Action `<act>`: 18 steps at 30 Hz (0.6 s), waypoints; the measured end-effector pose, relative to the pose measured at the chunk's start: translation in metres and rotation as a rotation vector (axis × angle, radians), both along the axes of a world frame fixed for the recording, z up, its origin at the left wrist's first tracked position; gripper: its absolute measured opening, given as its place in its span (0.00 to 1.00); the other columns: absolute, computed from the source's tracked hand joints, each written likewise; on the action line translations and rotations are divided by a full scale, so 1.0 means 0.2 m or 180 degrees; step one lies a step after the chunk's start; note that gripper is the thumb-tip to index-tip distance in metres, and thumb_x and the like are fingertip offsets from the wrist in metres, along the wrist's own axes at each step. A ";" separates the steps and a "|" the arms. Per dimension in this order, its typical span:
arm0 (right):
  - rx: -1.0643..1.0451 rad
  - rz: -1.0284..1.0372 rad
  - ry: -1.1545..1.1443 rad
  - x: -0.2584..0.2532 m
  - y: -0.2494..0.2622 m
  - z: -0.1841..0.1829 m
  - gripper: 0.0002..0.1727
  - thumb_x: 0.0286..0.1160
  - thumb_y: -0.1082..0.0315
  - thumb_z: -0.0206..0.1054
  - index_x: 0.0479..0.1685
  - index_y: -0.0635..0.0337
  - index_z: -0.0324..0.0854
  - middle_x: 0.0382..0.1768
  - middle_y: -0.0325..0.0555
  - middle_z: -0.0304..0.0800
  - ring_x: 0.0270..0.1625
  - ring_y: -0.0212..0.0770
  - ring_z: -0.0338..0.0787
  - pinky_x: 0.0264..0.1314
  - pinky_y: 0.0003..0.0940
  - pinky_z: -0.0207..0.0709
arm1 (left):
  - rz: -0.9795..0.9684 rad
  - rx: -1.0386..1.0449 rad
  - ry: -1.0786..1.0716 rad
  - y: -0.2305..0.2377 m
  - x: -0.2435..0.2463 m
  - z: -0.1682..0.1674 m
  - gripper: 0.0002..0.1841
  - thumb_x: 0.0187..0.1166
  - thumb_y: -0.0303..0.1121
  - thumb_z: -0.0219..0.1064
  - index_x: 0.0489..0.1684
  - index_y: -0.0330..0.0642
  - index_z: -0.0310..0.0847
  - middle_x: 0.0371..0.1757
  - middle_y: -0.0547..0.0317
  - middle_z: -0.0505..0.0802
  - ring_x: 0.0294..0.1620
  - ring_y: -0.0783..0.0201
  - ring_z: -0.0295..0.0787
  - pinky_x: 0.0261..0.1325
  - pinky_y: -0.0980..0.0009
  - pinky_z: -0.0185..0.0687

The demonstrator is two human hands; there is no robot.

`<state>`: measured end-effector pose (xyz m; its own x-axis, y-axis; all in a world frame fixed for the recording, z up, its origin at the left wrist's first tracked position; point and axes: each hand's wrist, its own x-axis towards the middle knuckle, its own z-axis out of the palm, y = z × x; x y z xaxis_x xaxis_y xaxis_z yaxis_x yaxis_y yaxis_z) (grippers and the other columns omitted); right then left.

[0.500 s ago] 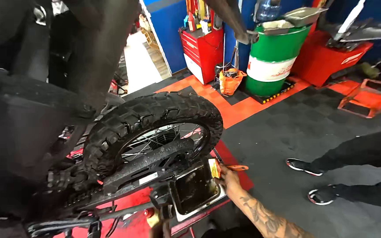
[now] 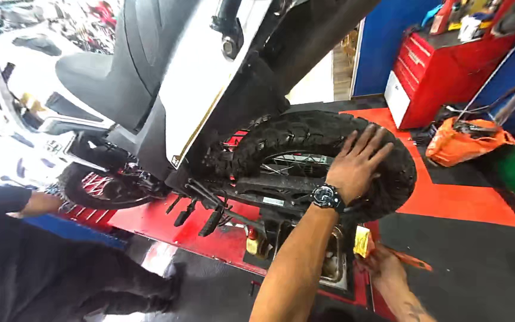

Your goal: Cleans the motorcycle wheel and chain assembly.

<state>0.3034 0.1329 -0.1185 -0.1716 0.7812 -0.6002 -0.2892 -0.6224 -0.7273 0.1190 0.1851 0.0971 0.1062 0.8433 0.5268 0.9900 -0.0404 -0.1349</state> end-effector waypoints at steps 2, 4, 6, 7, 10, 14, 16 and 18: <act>-0.0017 -0.0021 -0.0007 0.00 0.02 0.01 0.17 0.85 0.56 0.62 0.58 0.60 0.77 0.34 0.47 0.81 0.31 0.43 0.85 0.34 0.47 0.87 | 0.0022 -0.0082 0.0013 -0.03 -0.03 0.03 0.37 0.73 0.49 0.75 0.86 0.65 0.69 0.95 0.62 0.58 0.97 0.57 0.40 0.97 0.48 0.34; -0.0026 -0.0053 -0.0014 0.01 0.02 0.03 0.19 0.83 0.58 0.65 0.62 0.63 0.78 0.39 0.51 0.86 0.35 0.46 0.89 0.36 0.48 0.88 | 0.0044 -0.0084 0.0058 -0.06 -0.06 0.06 0.36 0.75 0.48 0.74 0.87 0.65 0.68 0.96 0.63 0.58 0.97 0.56 0.41 0.96 0.47 0.36; -0.0095 -0.0079 -0.0034 0.02 0.02 0.07 0.20 0.84 0.59 0.65 0.63 0.65 0.78 0.41 0.54 0.86 0.37 0.47 0.90 0.37 0.48 0.89 | 0.0077 -0.0101 0.0026 -0.10 -0.10 0.08 0.36 0.77 0.47 0.72 0.88 0.66 0.66 0.96 0.63 0.57 0.97 0.55 0.40 0.96 0.44 0.36; -0.0102 -0.0073 -0.0048 0.03 0.01 0.08 0.20 0.84 0.58 0.65 0.62 0.66 0.79 0.41 0.55 0.87 0.37 0.48 0.90 0.38 0.48 0.89 | 0.0128 -0.0077 0.0017 -0.11 -0.12 0.10 0.35 0.78 0.48 0.71 0.89 0.68 0.65 0.96 0.64 0.57 0.97 0.55 0.41 0.95 0.43 0.36; -0.0048 -0.0175 -0.0010 0.08 0.02 0.07 0.19 0.85 0.58 0.65 0.59 0.67 0.82 0.37 0.56 0.89 0.33 0.48 0.90 0.37 0.47 0.89 | 0.0339 0.0041 0.0012 -0.18 -0.19 0.13 0.34 0.79 0.54 0.68 0.89 0.70 0.64 0.96 0.64 0.57 0.97 0.53 0.42 0.94 0.37 0.37; -0.0053 -0.0360 0.0212 0.16 0.03 -0.01 0.21 0.82 0.54 0.70 0.59 0.65 0.82 0.41 0.57 0.91 0.37 0.51 0.93 0.41 0.51 0.91 | 0.0492 0.0204 -0.0223 -0.26 -0.32 0.16 0.34 0.79 0.53 0.68 0.87 0.59 0.68 0.93 0.52 0.62 0.95 0.42 0.46 0.91 0.30 0.33; -0.0079 -0.0352 0.0258 0.17 0.02 -0.05 0.24 0.80 0.50 0.70 0.60 0.62 0.82 0.43 0.56 0.91 0.39 0.51 0.92 0.43 0.53 0.90 | 0.0627 0.0211 -0.0265 -0.33 -0.39 0.20 0.32 0.81 0.52 0.65 0.86 0.57 0.69 0.92 0.50 0.65 0.93 0.41 0.52 0.90 0.31 0.42; -0.0108 -0.0367 0.0258 0.17 0.02 -0.05 0.26 0.80 0.48 0.70 0.61 0.62 0.81 0.45 0.55 0.91 0.41 0.51 0.93 0.43 0.54 0.90 | 0.0786 0.0180 -0.0318 -0.40 -0.45 0.25 0.31 0.81 0.52 0.66 0.85 0.56 0.70 0.89 0.49 0.69 0.88 0.39 0.61 0.84 0.31 0.53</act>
<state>0.3370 0.1362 -0.1291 -0.1308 0.7780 -0.6145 -0.4172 -0.6055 -0.6778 0.0293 0.1053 0.1469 -0.1539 0.8061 0.5714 0.9775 0.2088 -0.0313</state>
